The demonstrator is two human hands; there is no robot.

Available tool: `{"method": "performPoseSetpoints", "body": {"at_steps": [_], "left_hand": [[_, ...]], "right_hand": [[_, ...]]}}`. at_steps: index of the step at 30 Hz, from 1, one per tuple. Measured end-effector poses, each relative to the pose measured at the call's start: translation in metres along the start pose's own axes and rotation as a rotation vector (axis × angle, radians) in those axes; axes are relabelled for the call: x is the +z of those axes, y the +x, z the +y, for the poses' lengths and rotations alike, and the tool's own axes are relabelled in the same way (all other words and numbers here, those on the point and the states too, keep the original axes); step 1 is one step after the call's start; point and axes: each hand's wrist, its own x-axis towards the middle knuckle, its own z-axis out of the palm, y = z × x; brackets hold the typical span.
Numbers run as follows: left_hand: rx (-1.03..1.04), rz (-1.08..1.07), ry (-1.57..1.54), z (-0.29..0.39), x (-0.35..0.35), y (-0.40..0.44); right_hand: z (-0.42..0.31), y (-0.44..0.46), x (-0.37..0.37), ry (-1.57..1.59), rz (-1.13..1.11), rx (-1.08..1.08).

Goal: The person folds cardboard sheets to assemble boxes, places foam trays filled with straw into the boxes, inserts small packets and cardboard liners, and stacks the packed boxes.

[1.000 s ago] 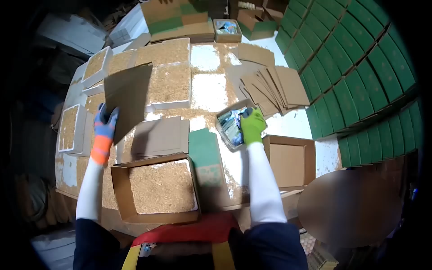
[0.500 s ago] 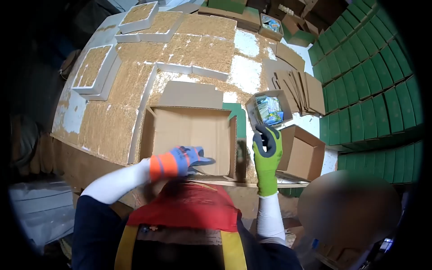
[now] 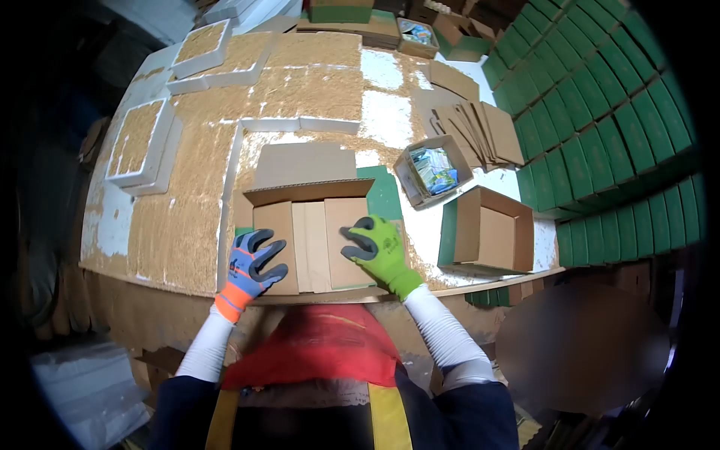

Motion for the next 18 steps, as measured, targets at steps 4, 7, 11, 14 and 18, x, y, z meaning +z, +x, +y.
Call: {"method": "performPoseSetpoints", "body": {"at_steps": [4, 7, 11, 14, 18], "left_hand": [[-0.530, 0.322, -0.414, -0.036, 0.082, -0.026], [-0.612, 0.148, -0.589, -0.086, 0.096, -0.034], [-0.742, -0.065, -1.498, 0.002, 0.040, 0.016], [-0.734, -0.130, -1.617, 0.061, 0.057, 0.050], [-0.727, -0.100, -1.719, 0.156, 0.121, 0.107]], "right_hand": [[0.023, -0.036, 0.057, 0.167, 0.163, 0.610], [-0.009, -0.023, 0.034, 0.566, 0.091, 0.799], [-0.003, -0.031, -0.011, 1.132, 0.198, 0.678], [0.045, -0.065, -0.081, 1.315, 0.322, 0.432], [0.144, -0.153, -0.212, 0.627, 0.792, 0.397]]}}
